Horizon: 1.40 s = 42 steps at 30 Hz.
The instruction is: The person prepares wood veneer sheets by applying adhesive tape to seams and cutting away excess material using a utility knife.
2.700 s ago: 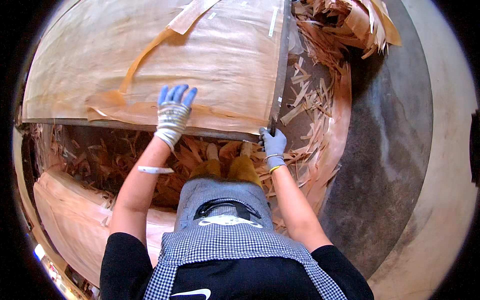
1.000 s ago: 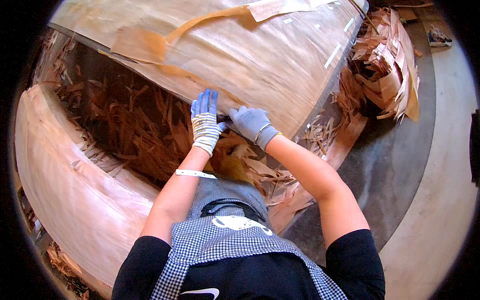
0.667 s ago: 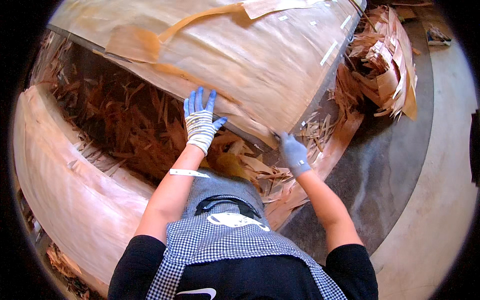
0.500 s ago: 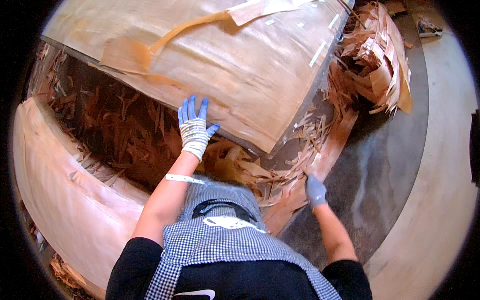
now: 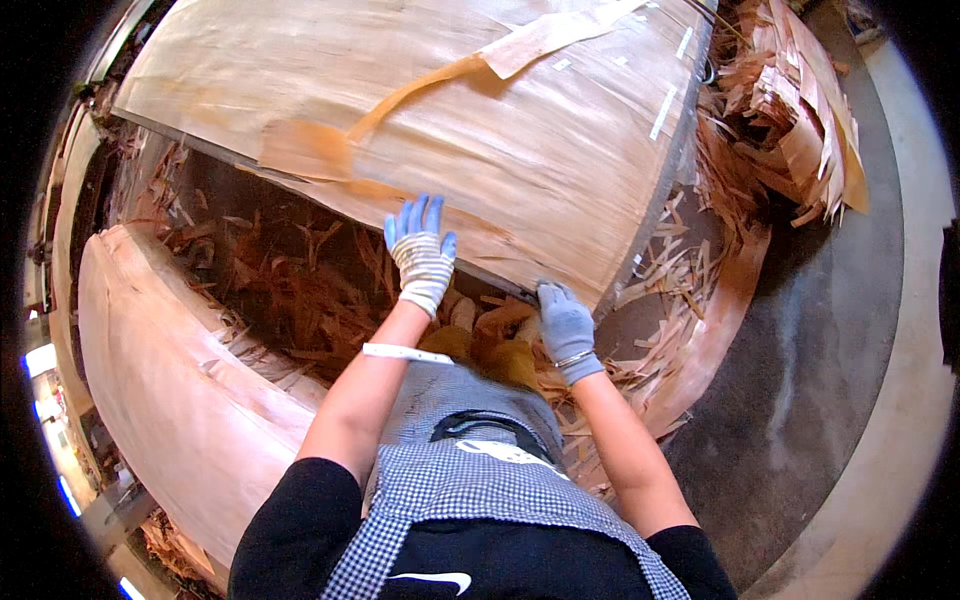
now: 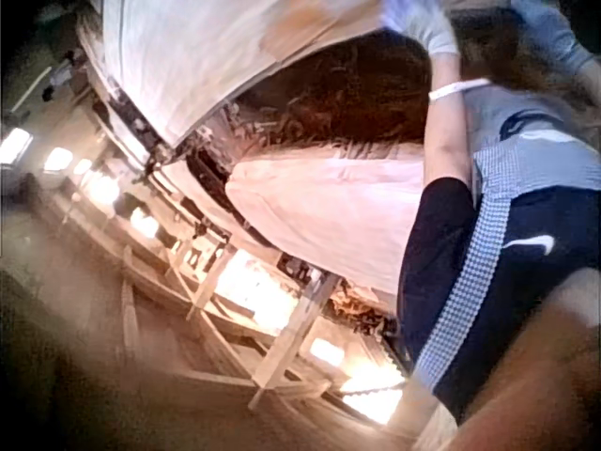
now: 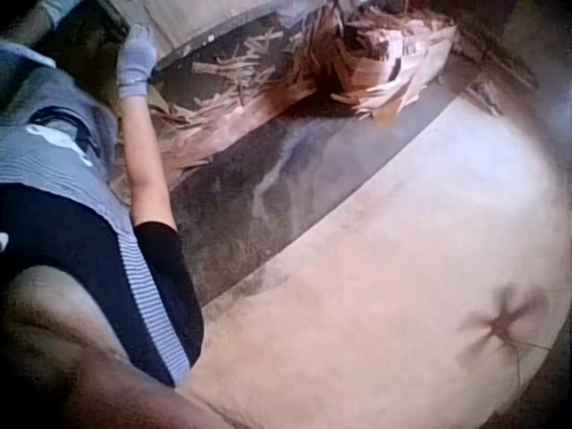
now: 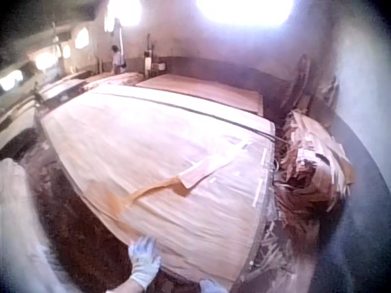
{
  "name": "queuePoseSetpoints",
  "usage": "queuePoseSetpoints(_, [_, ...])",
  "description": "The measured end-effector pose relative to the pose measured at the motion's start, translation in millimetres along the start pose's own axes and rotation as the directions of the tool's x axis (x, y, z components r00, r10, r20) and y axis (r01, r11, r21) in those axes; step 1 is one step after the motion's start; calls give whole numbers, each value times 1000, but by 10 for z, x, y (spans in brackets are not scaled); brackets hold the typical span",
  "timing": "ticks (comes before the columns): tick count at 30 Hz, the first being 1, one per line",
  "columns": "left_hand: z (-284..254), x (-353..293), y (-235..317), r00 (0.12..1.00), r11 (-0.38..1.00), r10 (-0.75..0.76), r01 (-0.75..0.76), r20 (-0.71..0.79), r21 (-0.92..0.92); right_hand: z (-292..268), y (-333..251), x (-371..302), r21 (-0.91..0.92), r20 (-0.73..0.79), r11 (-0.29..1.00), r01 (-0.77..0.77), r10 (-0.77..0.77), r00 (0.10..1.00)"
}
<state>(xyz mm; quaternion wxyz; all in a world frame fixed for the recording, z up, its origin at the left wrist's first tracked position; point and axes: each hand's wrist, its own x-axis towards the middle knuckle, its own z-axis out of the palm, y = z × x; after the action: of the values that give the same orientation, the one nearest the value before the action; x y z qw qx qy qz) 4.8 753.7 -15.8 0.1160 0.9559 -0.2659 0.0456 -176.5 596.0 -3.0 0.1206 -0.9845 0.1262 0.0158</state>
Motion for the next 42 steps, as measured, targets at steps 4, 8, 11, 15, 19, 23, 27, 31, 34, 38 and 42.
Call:
queuePoseSetpoints(4, [-211, 383, -274, 936, 950, 225, -273, 272, 154, 50, 39, -57, 26, -109, 998, 63, -60, 992])
queuePoseSetpoints(8, [-349, 947, -965, 966, 970, -240, 234, 99, 66, 6, -38, -22, 57, -39, 998, 32, -29, 999])
queuePoseSetpoints(11, [-483, 827, -925, 924, 993, -76, 35, -375, -115, 11, -28, -45, 102, -21, 995, -5, 7, 1000])
queuePoseSetpoints(15, [-471, 82, -349, 961, 962, 273, -273, -48, 4, 4, -25, -53, 125, 6, 989, -76, 76, 997])
queuePoseSetpoints(19, [-219, -288, -85, 868, 859, 493, -497, -61, -124, 1, 8, -33, 140, -42, 990, -26, 32, 999])
queuePoseSetpoints(23, [-26, -85, -311, 870, 866, 487, -492, 77, 84, 10, -34, -55, 144, -43, 989, -17, 23, 999])
queuePoseSetpoints(27, [-156, 160, -523, 919, 898, 356, -386, 169, 210, 7, -42, -71, 186, -43, 981, -50, 59, 997])
queuePoseSetpoints(31, [-271, 114, -656, 988, 988, 152, -151, -20, 41, 30, -4, -77, 166, -68, 986, -36, 48, 997])
queuePoseSetpoints(34, [-187, -175, -345, 930, 931, 366, -365, 37, -27, 50, -12, -74, 163, -64, 986, -42, 53, 996])
queuePoseSetpoints(38, [15, -112, -379, 898, 886, 430, -439, 93, 149, 38, -32, -39, 159, -76, 987, -12, 24, 997])
queuePoseSetpoints(42, [-25, -48, -487, 899, 890, 402, -428, 172, 158, 34, -18, -62, 135, -40, 990, -39, 45, 998])
